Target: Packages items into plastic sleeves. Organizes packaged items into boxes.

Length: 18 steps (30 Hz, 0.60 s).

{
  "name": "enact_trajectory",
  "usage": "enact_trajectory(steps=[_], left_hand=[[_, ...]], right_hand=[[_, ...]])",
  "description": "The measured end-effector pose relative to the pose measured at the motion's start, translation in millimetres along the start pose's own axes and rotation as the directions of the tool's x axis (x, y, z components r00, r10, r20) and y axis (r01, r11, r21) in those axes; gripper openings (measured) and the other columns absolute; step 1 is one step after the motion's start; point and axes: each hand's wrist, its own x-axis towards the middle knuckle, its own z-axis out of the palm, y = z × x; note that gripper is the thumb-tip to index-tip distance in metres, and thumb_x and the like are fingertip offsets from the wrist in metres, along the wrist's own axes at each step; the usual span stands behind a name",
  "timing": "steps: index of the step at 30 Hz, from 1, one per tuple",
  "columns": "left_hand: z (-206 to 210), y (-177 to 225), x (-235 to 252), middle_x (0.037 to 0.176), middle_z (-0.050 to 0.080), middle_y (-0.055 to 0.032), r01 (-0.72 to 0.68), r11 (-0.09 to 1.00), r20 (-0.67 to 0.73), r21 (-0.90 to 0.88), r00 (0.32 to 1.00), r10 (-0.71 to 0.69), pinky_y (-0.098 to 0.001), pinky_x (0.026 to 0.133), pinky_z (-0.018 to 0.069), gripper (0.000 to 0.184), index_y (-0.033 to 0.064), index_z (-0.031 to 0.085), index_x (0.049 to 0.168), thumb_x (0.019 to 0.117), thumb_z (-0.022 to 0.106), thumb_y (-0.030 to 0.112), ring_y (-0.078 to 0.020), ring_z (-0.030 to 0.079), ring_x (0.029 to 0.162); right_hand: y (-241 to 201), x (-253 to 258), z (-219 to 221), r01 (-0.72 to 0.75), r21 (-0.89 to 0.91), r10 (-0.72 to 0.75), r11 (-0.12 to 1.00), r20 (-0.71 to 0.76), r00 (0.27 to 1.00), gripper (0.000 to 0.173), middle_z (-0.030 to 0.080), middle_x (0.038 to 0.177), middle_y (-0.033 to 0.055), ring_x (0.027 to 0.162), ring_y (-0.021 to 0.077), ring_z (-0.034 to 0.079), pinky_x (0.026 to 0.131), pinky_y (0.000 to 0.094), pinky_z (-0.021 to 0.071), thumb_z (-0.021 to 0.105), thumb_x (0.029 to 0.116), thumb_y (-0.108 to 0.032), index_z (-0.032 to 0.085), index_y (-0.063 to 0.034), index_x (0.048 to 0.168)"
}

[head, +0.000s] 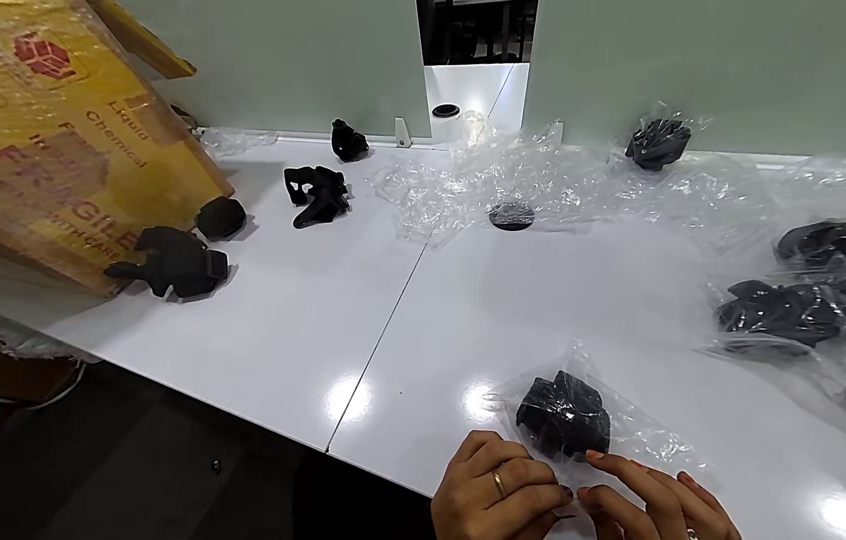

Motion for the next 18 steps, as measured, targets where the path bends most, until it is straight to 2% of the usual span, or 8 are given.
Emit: enact_trajectory(steps=[7, 18], left_hand=[[-0.6, -0.3, -1.2, 0.099, 0.07, 0.0019, -0.011, 0.999, -0.017, -0.035, 1.0, 0.01, -0.0225, 0.095, 0.0428, 0.007, 0.0136, 0.073, 0.096, 0.0982, 0.066, 0.015, -0.0107, 0.06, 0.097], [-1.2, -0.4, -1.8, 0.096, 0.069, 0.0029, -0.008, 1.0, -0.024, 0.008, 1.0, 0.008, -0.023, 0.096, 0.0418, 0.008, 0.0149, 0.071, 0.094, 0.0989, 0.066, 0.019, -0.0107, 0.059, 0.097]], right_hand=[[0.9, -0.8, -0.1, -0.014, 0.034, 0.015, 0.999, -0.016, 1.0, 0.017, 0.06, 0.119, -0.0066, 0.122, 0.0067, 0.049, 0.115, 0.0316, 0.0188, 0.041, 0.1095, -0.031, 0.056, -0.0242, 0.104], [1.9, -0.8, -0.7, -0.004, 0.035, 0.005, 0.999, -0.038, 0.999, 0.016, 0.06, 0.117, -0.0068, 0.121, 0.0075, 0.05, 0.114, 0.0312, 0.0206, 0.043, 0.1089, -0.029, 0.055, -0.0247, 0.101]])
